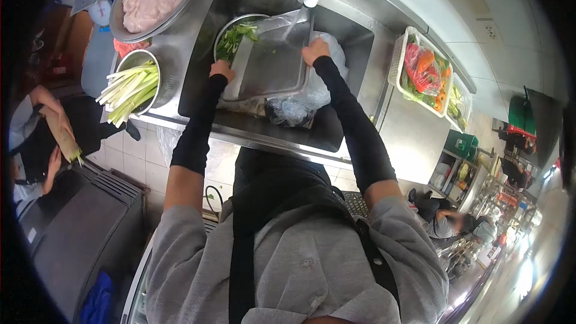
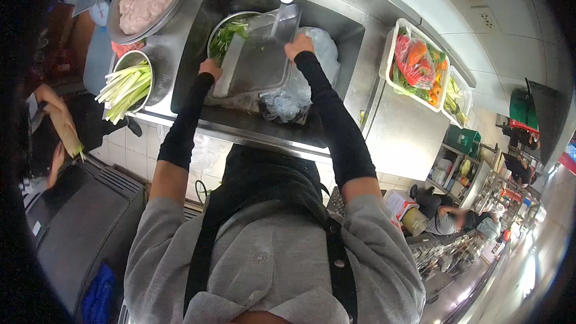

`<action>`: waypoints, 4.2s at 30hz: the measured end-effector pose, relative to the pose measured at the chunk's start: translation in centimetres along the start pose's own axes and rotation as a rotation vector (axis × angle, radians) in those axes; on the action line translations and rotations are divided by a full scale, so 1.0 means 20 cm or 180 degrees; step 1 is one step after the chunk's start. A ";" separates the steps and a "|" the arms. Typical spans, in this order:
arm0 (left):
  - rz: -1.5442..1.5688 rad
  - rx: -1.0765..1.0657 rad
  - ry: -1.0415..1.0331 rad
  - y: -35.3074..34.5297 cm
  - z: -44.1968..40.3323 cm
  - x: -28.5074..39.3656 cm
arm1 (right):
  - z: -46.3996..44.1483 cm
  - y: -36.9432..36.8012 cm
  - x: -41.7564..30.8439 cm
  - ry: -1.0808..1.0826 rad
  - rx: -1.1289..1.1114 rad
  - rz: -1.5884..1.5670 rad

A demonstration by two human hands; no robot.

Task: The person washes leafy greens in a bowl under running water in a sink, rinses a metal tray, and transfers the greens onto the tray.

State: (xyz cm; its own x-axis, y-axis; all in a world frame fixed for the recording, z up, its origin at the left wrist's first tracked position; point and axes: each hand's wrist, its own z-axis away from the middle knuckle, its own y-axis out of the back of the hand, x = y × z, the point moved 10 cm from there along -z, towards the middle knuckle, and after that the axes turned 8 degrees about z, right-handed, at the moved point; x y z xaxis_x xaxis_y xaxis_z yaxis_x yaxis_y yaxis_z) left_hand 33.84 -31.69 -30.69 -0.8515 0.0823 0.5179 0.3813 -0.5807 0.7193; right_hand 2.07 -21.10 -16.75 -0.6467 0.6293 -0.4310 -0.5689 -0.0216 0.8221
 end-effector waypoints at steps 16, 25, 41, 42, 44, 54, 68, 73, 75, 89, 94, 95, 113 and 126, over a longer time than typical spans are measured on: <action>-0.1220 -0.0913 -0.1456 -0.52 -0.26 0.69 | 0.44 0.36 0.16 -0.0463 0.0873 0.0184; 0.1237 -0.0781 -0.0953 -0.31 -0.35 0.86 | 0.72 0.26 0.30 -0.1126 0.1193 -0.0281; -0.0373 -0.0714 -0.1074 -0.14 -0.24 0.80 | 1.09 0.12 0.56 -0.0265 0.2265 -0.2597; -0.0264 -0.0533 -0.1334 -0.08 -0.29 0.82 | 1.04 0.05 0.68 -0.0542 0.1717 -0.3281; -0.0373 -0.0465 -0.1664 0.04 -0.32 0.92 | 1.00 -0.02 0.67 -0.1067 0.0482 -0.4578; 0.0525 -0.0618 -0.1380 0.22 -0.14 1.37 | 1.12 0.19 0.63 -0.0919 0.2559 -0.3619; 0.0584 -0.0103 -0.0740 0.19 -0.30 0.88 | 1.20 0.72 0.24 -0.0492 0.3309 -0.1850; 0.0837 0.0240 -0.0754 0.30 -0.09 0.58 | 1.35 0.79 0.35 -0.0583 0.3301 -0.1883; 0.0892 0.0158 -0.0681 0.25 -0.04 0.44 | 1.49 0.88 0.43 -0.0768 0.3153 -0.1825; 0.1944 -0.0767 -0.0459 -0.14 0.27 0.66 | 2.56 0.49 1.78 -0.3018 0.4007 -0.4399; 0.4212 -0.1219 -0.0246 0.03 0.01 1.14 | 2.57 0.12 2.16 -0.3157 0.3334 -0.4728; 0.4856 -0.1654 -0.0288 0.06 -0.08 1.20 | 2.57 0.02 2.34 -0.3136 0.3143 -0.4814; -0.0404 0.0009 0.0532 0.03 -0.06 0.02 | 1.10 0.54 0.37 0.0760 0.1157 -0.2574; -0.0429 -0.0405 0.0128 -0.14 -0.25 0.23 | -0.62 -1.03 0.14 0.0148 -0.0441 -0.2016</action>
State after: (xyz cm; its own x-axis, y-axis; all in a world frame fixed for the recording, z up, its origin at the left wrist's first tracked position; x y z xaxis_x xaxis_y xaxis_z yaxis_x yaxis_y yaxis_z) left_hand 26.90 -33.75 -32.70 -0.9064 0.1352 0.4001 0.2165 -0.6646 0.7151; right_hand 5.66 -28.58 -39.62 -0.1841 0.5189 -0.8348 -0.9055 0.2407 0.3494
